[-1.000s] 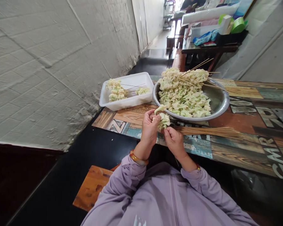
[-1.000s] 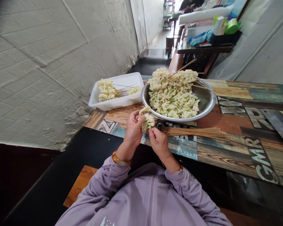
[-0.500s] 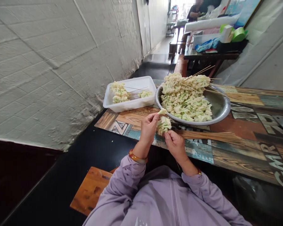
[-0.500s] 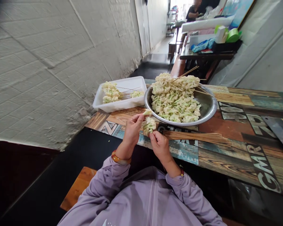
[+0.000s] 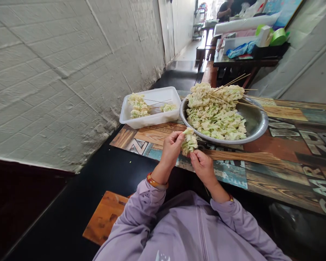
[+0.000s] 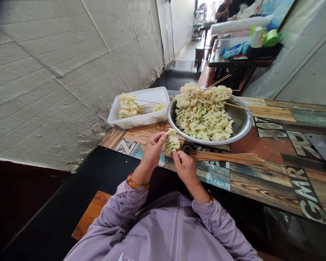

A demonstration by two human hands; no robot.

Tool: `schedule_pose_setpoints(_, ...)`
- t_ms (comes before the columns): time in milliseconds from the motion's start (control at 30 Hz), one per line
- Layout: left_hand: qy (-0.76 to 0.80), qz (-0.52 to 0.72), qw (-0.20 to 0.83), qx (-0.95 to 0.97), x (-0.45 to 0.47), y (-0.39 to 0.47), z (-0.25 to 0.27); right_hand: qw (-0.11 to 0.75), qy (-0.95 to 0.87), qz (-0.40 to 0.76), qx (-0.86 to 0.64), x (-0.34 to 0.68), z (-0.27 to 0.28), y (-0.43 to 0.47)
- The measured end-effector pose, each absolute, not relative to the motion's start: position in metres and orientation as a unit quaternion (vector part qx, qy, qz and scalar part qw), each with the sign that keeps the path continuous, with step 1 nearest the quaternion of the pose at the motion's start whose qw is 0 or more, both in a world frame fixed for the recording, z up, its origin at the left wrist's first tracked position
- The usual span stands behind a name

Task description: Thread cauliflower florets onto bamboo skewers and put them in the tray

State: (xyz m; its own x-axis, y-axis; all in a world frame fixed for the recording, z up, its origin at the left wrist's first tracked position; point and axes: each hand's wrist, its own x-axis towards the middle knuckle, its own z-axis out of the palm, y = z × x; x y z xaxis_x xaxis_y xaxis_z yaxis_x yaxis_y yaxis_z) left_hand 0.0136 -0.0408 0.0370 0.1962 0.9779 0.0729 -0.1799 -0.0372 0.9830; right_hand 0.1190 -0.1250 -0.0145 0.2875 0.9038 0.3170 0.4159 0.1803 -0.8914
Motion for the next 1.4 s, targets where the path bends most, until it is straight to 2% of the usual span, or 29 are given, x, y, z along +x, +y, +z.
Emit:
schedule_pose_setpoints(267,0.369,0.516,0.640,0.434,0.006,-0.043,0.034,0.566,-0.502,0.332,-0.563,0.120,-0.019,-0.125)
schedule_pose_setpoints(567,0.332,0.459,0.687,0.456,0.016,-0.057,0.024,0.553,-0.520,0.331,-0.561,0.121,-0.013,-0.123)
schedule_pose_setpoints(767,0.345,0.501,0.671,0.424,0.014,-0.051,0.023,0.534,-0.537,0.313,-0.574,0.118,-0.012,-0.122)
schedule_pose_setpoints(1233,0.372,0.504,0.643,0.440,0.007,-0.030,0.026,0.514,-0.556,0.293,-0.584,0.120,-0.017,-0.120)
schedule_pose_setpoints(1400,0.361,0.490,0.654,0.449,0.009,-0.029,0.026,0.511,-0.534,0.334,-0.585,0.120,-0.019,-0.119)
